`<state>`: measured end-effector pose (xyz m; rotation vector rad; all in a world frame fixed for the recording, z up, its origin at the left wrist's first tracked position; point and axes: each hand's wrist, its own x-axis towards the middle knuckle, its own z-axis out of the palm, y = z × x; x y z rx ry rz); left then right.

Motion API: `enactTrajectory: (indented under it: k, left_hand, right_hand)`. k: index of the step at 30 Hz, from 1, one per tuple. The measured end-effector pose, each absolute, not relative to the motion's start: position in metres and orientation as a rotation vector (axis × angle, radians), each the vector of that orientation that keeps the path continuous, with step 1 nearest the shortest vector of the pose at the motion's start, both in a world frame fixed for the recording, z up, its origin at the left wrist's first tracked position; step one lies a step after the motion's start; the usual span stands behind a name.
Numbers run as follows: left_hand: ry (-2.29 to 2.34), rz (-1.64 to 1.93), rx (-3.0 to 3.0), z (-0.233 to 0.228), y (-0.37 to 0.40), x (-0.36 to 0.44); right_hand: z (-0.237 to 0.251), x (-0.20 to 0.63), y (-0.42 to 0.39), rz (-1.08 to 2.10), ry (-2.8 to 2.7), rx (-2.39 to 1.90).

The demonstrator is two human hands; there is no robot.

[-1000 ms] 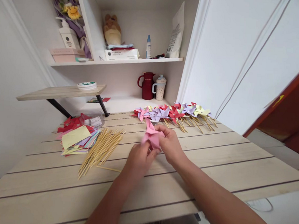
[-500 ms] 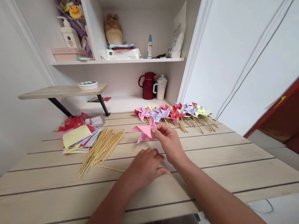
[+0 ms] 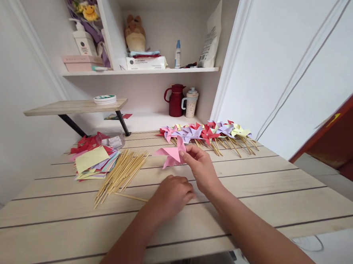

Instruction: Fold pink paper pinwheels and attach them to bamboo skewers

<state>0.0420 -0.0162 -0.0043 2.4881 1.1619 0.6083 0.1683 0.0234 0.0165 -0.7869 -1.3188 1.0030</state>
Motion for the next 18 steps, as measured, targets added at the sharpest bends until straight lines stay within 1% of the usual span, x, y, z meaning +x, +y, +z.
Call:
enactTrajectory:
  k: [2,7,11,15,18]
  left_hand:
    - [1.165,0.611,2.52,-0.003,-0.015,0.043]
    - [1.21,0.755,2.465,-0.002,-0.013,0.042]
    - [1.137,0.827,2.425,-0.002,-0.014,0.043]
    - [1.147,0.978,2.257,0.003,-0.017,0.045]
    - [1.178,1.14,2.055,0.009,-0.018,0.044]
  right_hand:
    - [0.018,0.168,0.023,1.027,-1.287,-0.787]
    - [0.021,0.169,0.025,1.079,-1.178,-0.781]
    - [0.018,0.17,0.029,1.138,-1.056,-0.772]
    - [0.017,0.17,0.031,1.175,-1.038,-0.751]
    - [0.018,0.17,0.028,1.137,-1.104,-0.782]
